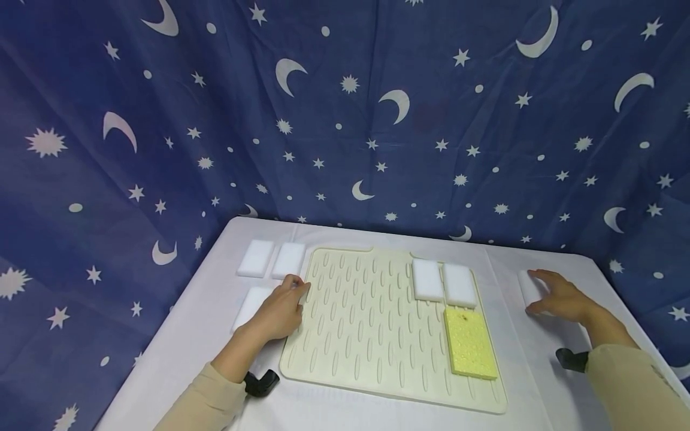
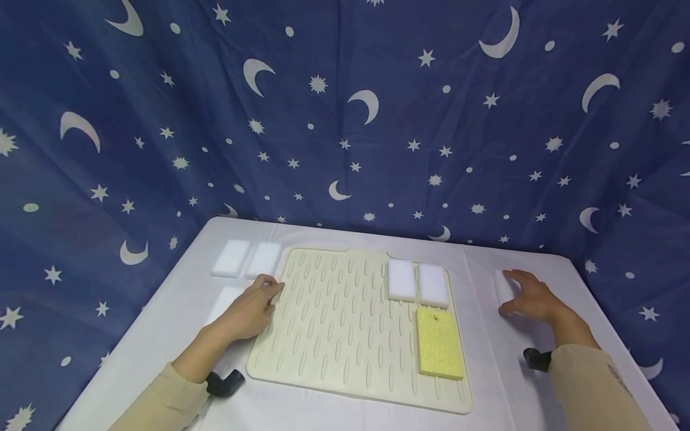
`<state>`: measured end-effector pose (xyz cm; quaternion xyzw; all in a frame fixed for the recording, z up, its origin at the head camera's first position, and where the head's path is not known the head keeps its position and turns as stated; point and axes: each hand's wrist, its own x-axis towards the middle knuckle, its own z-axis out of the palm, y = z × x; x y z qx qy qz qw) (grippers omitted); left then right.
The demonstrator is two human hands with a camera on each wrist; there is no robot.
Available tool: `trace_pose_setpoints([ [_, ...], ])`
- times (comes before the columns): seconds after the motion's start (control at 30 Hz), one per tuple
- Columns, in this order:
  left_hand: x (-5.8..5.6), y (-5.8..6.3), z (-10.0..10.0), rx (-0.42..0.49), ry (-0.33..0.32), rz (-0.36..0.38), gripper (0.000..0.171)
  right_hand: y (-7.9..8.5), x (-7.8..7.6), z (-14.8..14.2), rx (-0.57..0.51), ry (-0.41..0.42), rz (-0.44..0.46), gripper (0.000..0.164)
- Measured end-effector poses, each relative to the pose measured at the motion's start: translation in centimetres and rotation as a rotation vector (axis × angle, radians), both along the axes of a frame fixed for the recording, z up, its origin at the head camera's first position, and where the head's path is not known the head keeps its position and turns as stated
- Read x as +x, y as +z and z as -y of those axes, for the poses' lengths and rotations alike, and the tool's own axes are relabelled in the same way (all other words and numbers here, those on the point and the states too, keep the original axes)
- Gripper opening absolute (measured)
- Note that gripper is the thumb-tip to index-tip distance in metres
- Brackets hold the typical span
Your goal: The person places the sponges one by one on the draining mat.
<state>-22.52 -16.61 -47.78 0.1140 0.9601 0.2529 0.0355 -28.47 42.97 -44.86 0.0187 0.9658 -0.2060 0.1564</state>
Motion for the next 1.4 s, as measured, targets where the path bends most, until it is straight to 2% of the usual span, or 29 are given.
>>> trace_pose_setpoints([
  [0.4,-0.1,-0.1,0.0,-0.004,0.001,-0.003,0.053,-0.1,0.0,-0.2,0.020,-0.003,-0.016,0.108],
  [0.87,0.0,0.0,0.0,-0.003,-0.002,0.004,0.053,0.3,0.9,0.4,0.035,0.002,-0.052,0.110],
  [1.4,0.0,0.0,-0.1,-0.003,0.002,-0.003,0.052,1.3,1.7,2.3,0.050,0.088,-0.131,0.112],
])
